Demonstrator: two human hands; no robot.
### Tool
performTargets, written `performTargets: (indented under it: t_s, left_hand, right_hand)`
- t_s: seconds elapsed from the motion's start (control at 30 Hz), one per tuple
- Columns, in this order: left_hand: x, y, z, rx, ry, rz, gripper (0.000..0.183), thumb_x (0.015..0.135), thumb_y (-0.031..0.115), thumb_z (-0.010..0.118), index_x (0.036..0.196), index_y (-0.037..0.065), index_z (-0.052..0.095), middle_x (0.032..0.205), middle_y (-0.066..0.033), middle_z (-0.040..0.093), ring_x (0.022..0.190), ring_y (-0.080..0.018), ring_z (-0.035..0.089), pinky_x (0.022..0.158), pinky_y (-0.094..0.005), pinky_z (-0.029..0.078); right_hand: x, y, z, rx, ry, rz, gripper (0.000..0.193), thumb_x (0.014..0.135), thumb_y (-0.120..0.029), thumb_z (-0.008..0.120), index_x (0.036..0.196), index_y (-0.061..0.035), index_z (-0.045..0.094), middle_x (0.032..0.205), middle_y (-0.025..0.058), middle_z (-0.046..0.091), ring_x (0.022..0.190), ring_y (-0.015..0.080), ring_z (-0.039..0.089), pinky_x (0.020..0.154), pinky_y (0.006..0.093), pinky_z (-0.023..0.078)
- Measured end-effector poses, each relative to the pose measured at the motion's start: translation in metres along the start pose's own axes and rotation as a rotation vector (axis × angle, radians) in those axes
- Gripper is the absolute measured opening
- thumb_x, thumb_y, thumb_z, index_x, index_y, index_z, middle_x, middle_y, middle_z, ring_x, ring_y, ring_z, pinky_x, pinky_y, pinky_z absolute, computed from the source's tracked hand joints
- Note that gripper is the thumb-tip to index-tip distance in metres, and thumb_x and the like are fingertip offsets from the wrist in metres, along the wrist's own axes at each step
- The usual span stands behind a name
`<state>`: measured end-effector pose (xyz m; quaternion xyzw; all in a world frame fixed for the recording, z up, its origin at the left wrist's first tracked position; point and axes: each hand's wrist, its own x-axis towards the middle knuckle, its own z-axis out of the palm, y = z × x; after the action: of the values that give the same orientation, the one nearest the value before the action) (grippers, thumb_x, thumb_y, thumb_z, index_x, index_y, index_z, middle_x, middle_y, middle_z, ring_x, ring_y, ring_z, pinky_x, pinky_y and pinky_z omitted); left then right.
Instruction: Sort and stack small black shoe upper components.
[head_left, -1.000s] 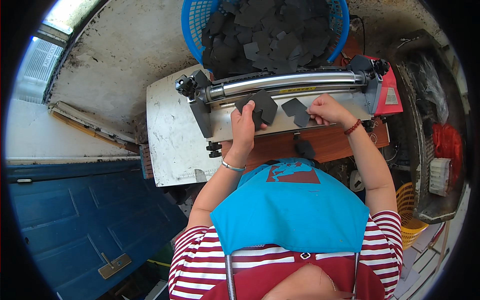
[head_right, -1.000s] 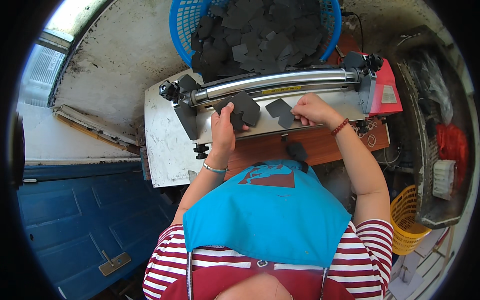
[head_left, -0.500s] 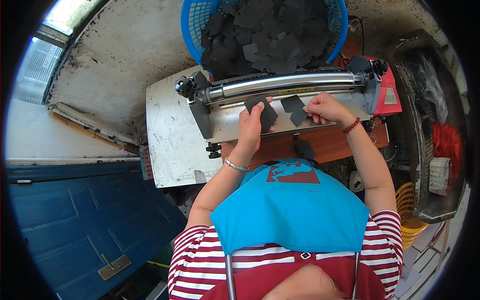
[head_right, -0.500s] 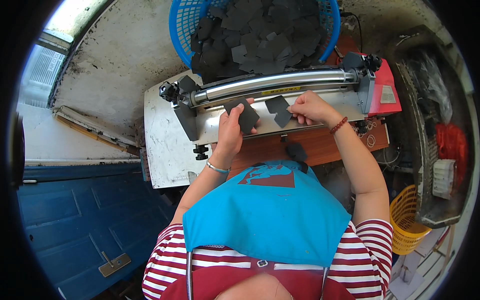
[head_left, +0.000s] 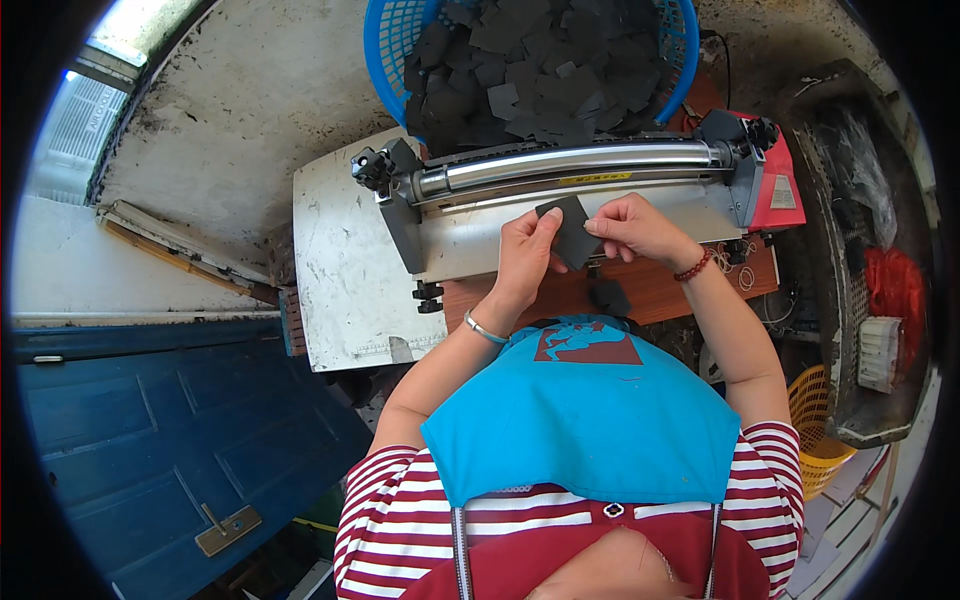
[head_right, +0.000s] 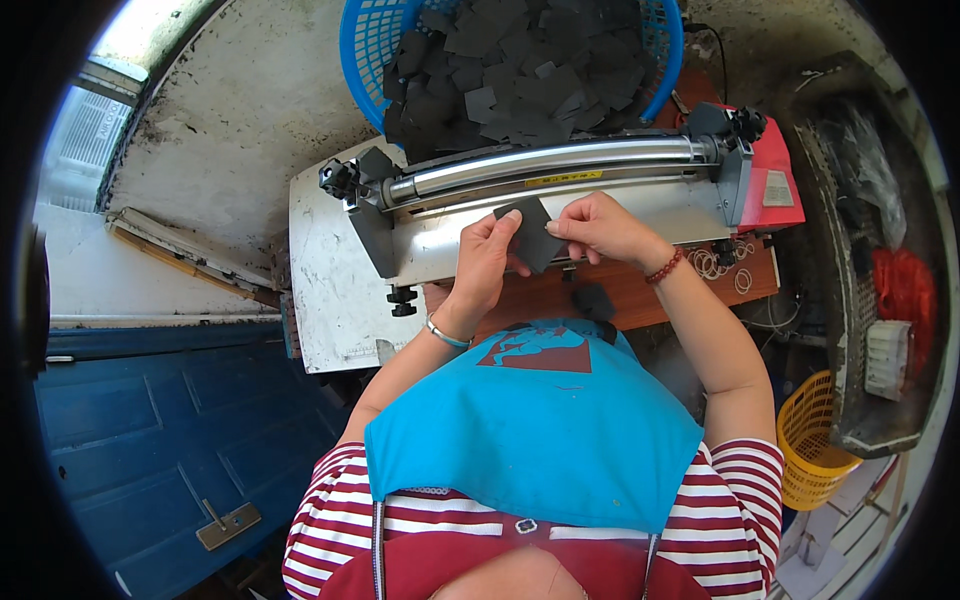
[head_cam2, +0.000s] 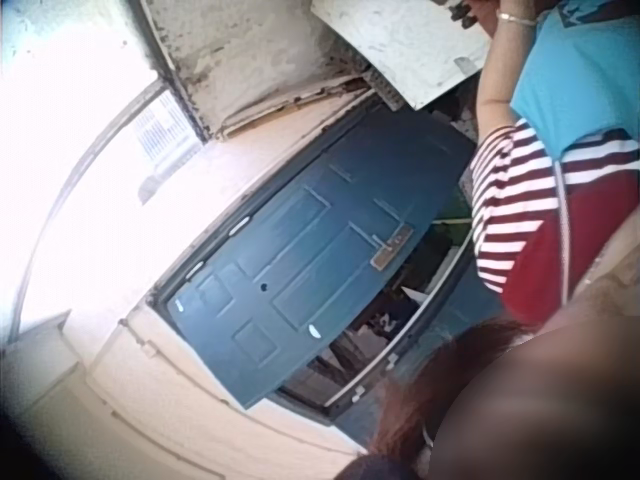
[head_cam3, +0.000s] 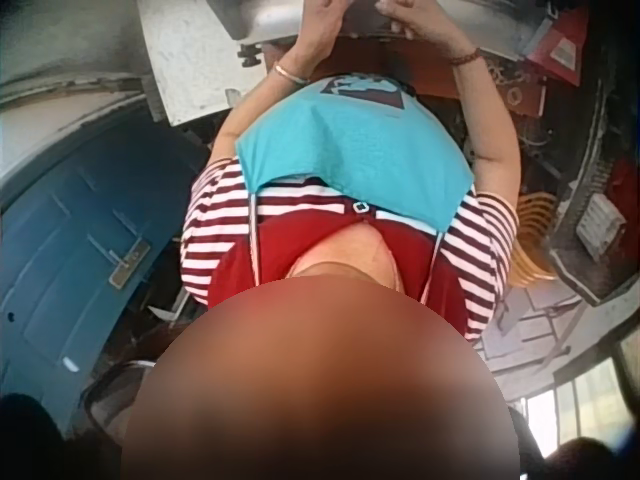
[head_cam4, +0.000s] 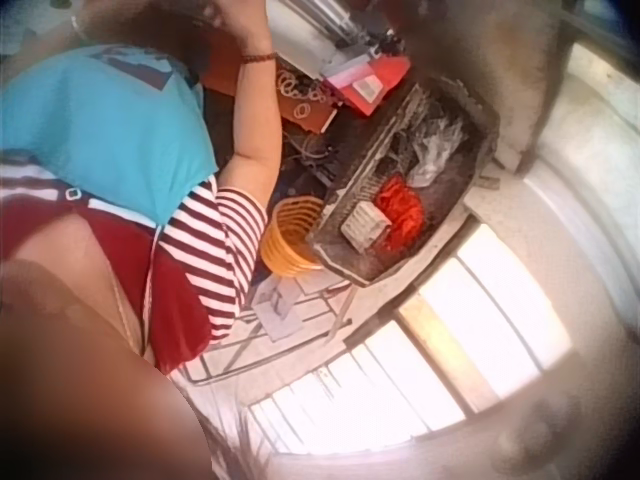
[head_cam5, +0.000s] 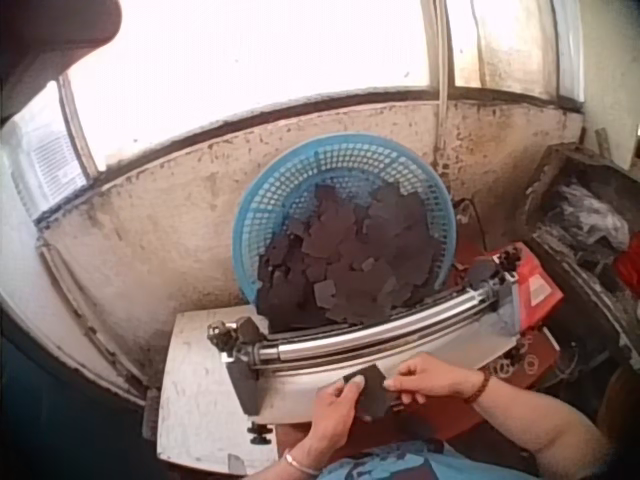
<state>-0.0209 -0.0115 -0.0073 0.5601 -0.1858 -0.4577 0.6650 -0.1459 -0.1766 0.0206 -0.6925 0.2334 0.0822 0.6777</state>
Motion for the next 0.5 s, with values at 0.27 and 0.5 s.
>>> performTargets:
  t_s: [0.27, 0.5]
  left_hand:
    - [-0.004, 0.001, -0.008, -0.019, -0.080, 0.011, 0.033, 0.100, 0.025, 0.045, 0.092, -0.003, 0.060, 0.084, -0.0086, 0.061, 0.069, -0.0144, 0.063, 0.052, -0.0237, 0.051]
    - [-0.010, 0.001, -0.023, 0.017, 0.018, 0.048, 0.033, 0.100, 0.023, 0.043, 0.086, -0.002, 0.061, 0.080, -0.0068, 0.061, 0.063, -0.0118, 0.062, 0.048, -0.0216, 0.049]
  right_hand:
    - [-0.001, 0.006, -0.009, 0.013, 0.097, -0.061, 0.029, 0.091, -0.027, 0.063, 0.072, -0.0050, 0.063, 0.059, -0.0001, 0.060, 0.042, 0.0028, 0.047, 0.039, 0.0173, 0.035]
    - [0.003, 0.018, -0.015, -0.282, 0.406, 0.035, 0.031, 0.090, -0.024, 0.060, 0.068, -0.0019, 0.063, 0.054, 0.0031, 0.059, 0.039, 0.0073, 0.050, 0.038, 0.0215, 0.039]
